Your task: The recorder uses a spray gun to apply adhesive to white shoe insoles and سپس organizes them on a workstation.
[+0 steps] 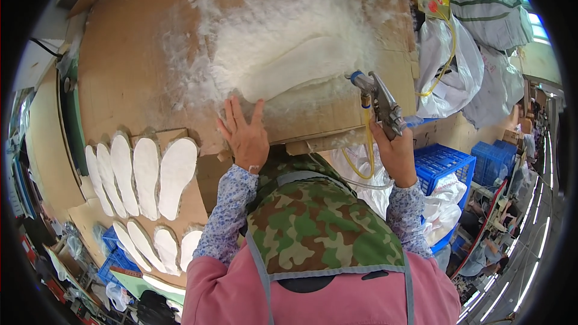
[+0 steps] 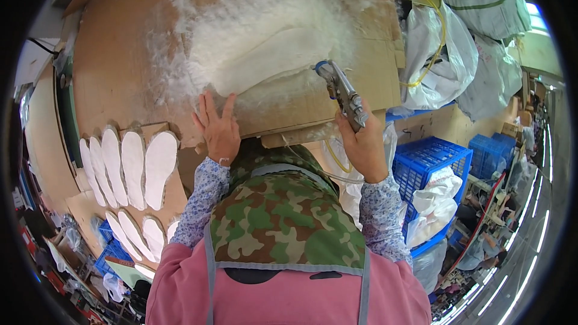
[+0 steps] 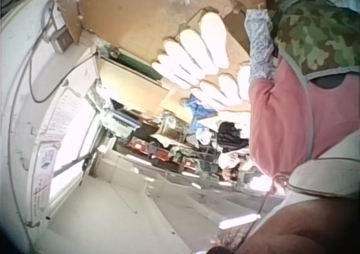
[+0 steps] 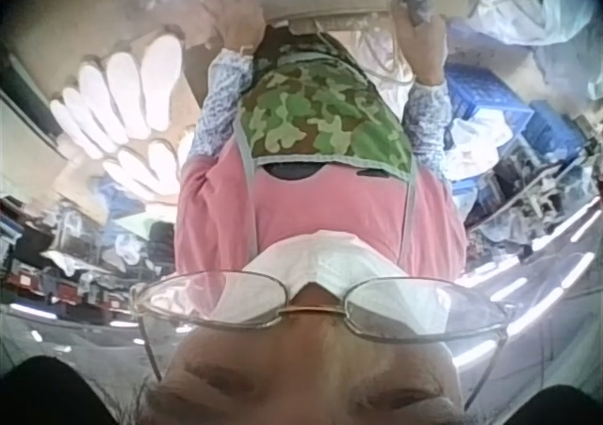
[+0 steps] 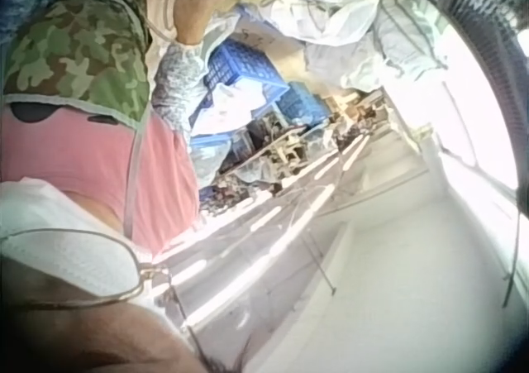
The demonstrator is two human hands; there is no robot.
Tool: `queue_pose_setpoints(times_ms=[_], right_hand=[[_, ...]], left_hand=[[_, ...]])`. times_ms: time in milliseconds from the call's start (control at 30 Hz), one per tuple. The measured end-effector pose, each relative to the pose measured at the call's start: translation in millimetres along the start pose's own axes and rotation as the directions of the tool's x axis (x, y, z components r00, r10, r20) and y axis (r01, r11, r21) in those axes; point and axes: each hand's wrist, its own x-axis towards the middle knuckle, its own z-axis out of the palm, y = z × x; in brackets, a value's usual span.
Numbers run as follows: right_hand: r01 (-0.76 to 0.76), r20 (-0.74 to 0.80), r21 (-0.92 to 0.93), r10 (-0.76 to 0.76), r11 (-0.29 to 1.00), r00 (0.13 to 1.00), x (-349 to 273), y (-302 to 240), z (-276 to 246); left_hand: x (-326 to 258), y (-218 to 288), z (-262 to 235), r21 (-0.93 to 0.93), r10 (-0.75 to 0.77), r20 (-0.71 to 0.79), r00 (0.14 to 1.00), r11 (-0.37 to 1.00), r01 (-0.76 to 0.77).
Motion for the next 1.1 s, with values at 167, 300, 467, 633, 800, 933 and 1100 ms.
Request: queue_pose_setpoints(times_ms=[167, 300, 467, 633, 800, 933, 1100], right_hand=[[0.018, -0.074, -0.032, -0.02, 0.999, 0.997, 5, 1, -9], [0.003, -0.152, -0.062, -0.012, 0.998, 0.988, 9, 15, -16], [-0.014, -0.216, 0.031, 0.02, 0.999, 0.976, 9, 38, -27], [-0.104, -0.169, 0.032, 0.108, 0.994, 0.98, -4, 33, -30], [-0.071, -0.07, 0.078, 0.077, 0.994, 0.995, -14, 14, -18], [-0.145, 0.022, 0.06, 0.144, 0.988, 0.989, -16, 5, -16], [0.019, -0.003, 0.071, -0.019, 0.997, 1.0, -20, 7, -6]], left_hand=[[1, -2, 1, 0.007, 0.006, -0.007, 1.0, 1.0, -0.006], [4, -4, -4, -0.011, 0.015, -0.027, 1.0, 1.0, -0.015], [18, -13, -1, -0.127, -0.002, -0.119, 0.993, 0.992, -0.013], [33, -9, -8, -0.171, -0.025, -0.15, 0.988, 0.985, -0.001], [46, 22, -4, -0.075, 0.195, -0.233, 0.953, 0.973, -0.217], [58, 80, 31, -0.054, 0.304, -0.119, 0.945, 0.949, -0.312], [58, 82, 39, -0.029, 0.322, -0.015, 0.946, 0.946, -0.323]])
